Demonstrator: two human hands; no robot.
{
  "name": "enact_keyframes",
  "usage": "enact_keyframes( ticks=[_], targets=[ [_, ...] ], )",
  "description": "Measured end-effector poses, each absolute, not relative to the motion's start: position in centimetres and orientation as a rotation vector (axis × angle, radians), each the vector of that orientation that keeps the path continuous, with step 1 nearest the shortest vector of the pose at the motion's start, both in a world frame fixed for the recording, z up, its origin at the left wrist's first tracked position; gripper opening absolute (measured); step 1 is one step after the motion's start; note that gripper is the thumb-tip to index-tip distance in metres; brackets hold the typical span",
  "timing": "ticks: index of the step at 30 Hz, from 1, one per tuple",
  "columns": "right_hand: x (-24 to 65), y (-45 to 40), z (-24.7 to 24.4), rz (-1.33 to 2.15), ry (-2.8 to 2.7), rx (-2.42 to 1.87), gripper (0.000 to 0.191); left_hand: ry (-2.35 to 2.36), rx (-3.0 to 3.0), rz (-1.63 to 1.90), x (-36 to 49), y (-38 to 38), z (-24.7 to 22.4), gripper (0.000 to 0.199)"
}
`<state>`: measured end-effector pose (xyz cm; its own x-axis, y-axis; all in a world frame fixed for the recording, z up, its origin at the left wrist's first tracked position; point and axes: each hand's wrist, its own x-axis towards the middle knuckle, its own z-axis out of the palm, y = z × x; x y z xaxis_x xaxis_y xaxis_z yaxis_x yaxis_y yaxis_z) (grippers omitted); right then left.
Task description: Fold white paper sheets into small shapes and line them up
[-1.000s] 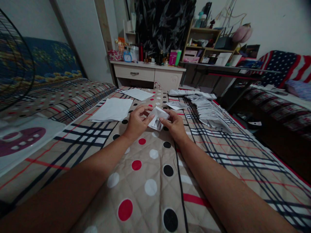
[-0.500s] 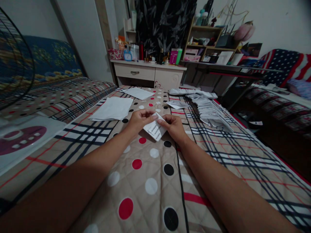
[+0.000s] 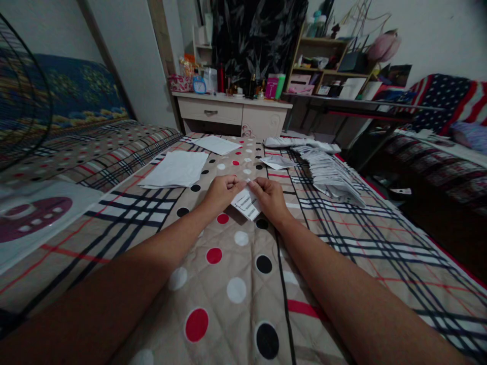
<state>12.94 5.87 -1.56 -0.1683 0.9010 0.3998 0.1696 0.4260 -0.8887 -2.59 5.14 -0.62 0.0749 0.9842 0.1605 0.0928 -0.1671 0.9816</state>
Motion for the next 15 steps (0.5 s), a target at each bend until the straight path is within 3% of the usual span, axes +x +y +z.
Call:
enact_keyframes(
  ticks=[8, 15],
  targets=[
    [13.45, 6.02, -1.24, 0.618, -1.518, -1.034, 0.039, 1.039, 1.437, 0.865, -3.18, 4.64, -0.06, 0.038],
    [13.11, 6.18, -1.5, 0.699, -1.471, -1.083, 0.04, 1.145, 1.467, 0.868, -2.9, 4.26, 0.4, 0.014]
  ],
)
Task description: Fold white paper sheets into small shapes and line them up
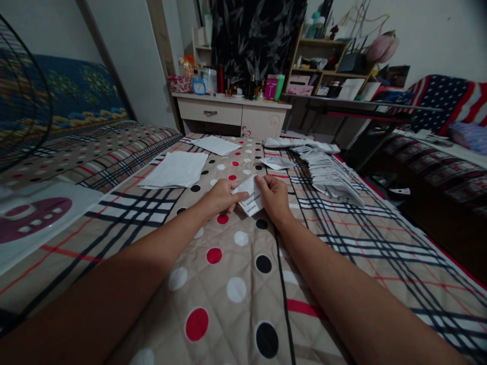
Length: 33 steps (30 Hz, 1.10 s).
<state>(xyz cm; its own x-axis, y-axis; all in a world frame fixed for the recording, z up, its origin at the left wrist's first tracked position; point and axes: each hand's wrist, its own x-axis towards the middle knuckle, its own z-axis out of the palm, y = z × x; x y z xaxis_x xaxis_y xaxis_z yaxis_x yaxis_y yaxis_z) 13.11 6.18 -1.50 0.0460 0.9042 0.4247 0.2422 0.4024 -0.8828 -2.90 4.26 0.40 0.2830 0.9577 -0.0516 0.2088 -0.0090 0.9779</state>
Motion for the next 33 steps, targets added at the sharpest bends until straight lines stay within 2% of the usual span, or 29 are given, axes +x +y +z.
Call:
enact_keyframes(
  ticks=[4, 7, 13, 16, 19, 22, 27, 33],
  targets=[
    [13.0, 6.3, -1.6, 0.929, -1.458, -1.009, 0.032, 1.287, 1.407, 0.957, -2.8, 4.3, 0.4, 0.023],
    [13.1, 6.4, -1.8, 0.979, -1.47, -0.957, 0.03, 1.334, 1.406, 0.975, -2.8, 4.4, 0.4, 0.031],
    [13.5, 6.8, -2.0, 0.782, -1.534, -1.14, 0.043, 1.428, 1.572, 0.987, -3.2, 4.7, 0.1, 0.042],
    [13.8, 6.7, -1.8, 0.631, -1.586, -1.329, 0.047, 1.393, 1.672, 0.978, -3.9, 5.3, -0.4, 0.037],
    [14.2, 6.3, -1.3, 0.473, -1.713, -1.504, 0.04, 1.377, 1.811, 0.959, -4.7, 6.0, -1.1, 0.023],
    [14.5, 6.0, -0.9, 0.371, -1.804, -1.637, 0.027, 1.514, 2.022, 0.983, -5.3, 6.6, -1.8, 0.022],
    [14.6, 6.0, -0.8, 0.363, -1.849, -1.652, 0.036, 1.503, 2.179, 1.043, -5.6, 7.0, -2.5, 0.034],
    [14.6, 6.2, -1.2, 0.372, -1.829, -1.579, 0.042, 1.388, 2.167, 1.087, -5.6, 7.3, -2.7, 0.038]
  ],
)
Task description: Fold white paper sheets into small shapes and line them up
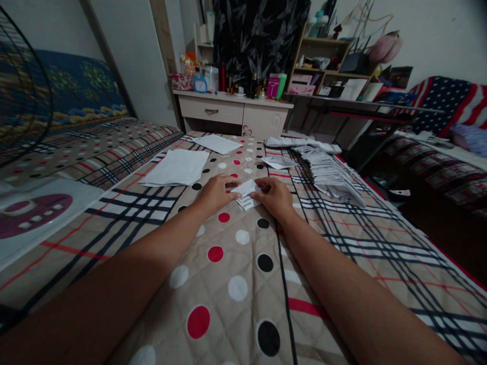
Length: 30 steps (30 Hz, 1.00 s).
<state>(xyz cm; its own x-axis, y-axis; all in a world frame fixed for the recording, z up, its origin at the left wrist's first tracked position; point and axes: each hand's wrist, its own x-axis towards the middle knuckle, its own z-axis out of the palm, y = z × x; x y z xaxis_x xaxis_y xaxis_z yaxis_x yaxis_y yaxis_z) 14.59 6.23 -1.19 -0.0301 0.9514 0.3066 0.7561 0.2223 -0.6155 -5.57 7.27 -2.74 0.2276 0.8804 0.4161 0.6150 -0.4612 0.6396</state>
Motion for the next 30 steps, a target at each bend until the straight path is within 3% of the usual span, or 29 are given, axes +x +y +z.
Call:
enact_keyframes(
  ticks=[3, 8, 14, 16, 20, 30],
  targets=[
    [14.6, 6.4, -1.3, 0.369, -1.833, -1.577, 0.039, 1.37, 2.131, 1.097, -5.3, 7.0, -2.3, 0.048],
    [14.5, 6.8, -1.6, 0.378, -1.79, -1.539, 0.029, 1.419, 2.214, 1.105, -4.9, 6.5, -1.4, 0.047],
    [14.5, 7.0, -1.9, 0.571, -1.828, -1.409, 0.017, 1.353, 2.204, 1.087, -5.2, 7.0, -1.9, 0.023],
    [14.6, 7.0, -2.0, 0.641, -1.845, -1.351, 0.018, 1.316, 2.216, 1.084, -5.3, 7.1, -2.1, 0.015],
    [14.9, 7.1, -1.9, 0.738, -1.916, -1.292, 0.02, 1.233, 2.265, 1.076, -5.4, 7.0, -1.9, 0.019],
    [15.0, 6.5, -1.1, 0.635, -2.084, -1.268, 0.03, 1.11, 2.246, 1.051, -5.6, 6.7, -1.1, 0.015]
  ],
)
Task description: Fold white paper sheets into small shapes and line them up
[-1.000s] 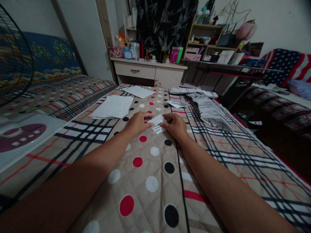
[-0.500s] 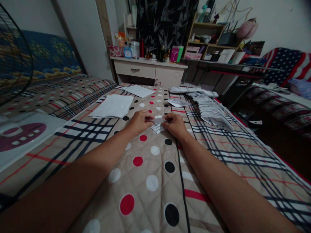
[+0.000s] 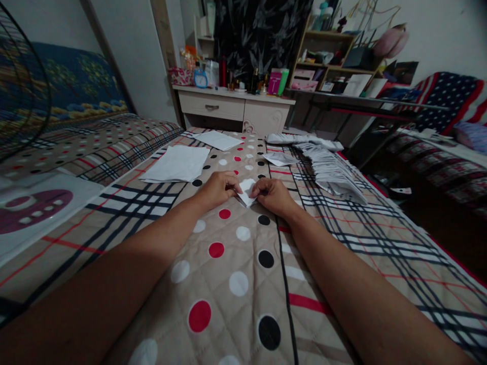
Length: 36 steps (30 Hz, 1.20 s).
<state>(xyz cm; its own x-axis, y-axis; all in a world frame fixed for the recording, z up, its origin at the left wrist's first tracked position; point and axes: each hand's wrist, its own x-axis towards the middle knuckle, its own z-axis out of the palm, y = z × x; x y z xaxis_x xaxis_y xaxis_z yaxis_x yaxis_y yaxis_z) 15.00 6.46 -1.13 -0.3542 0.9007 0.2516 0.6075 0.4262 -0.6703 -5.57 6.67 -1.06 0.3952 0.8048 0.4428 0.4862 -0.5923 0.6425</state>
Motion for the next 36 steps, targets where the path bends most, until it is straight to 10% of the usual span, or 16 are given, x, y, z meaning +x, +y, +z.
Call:
enact_keyframes(
  ticks=[23, 26, 30, 36],
  targets=[
    [14.3, 5.5, -1.0, 0.407, -2.164, -1.344, 0.01, 1.466, 2.34, 0.934, -5.2, 6.5, -1.7, 0.031],
    [14.4, 5.6, -1.2, 0.292, -2.11, -1.35, 0.034, 1.594, 2.222, 0.885, -5.3, 6.5, -1.5, 0.06],
    [14.4, 5.7, -0.9, 0.39, -2.031, -1.506, 0.07, 1.679, 2.172, 0.758, -5.4, 6.5, -1.3, 0.042],
    [14.5, 6.1, -0.4, 0.491, -1.993, -1.593, 0.036, 1.53, 2.007, 0.925, -5.7, 7.1, -2.2, 0.033]
  ],
)
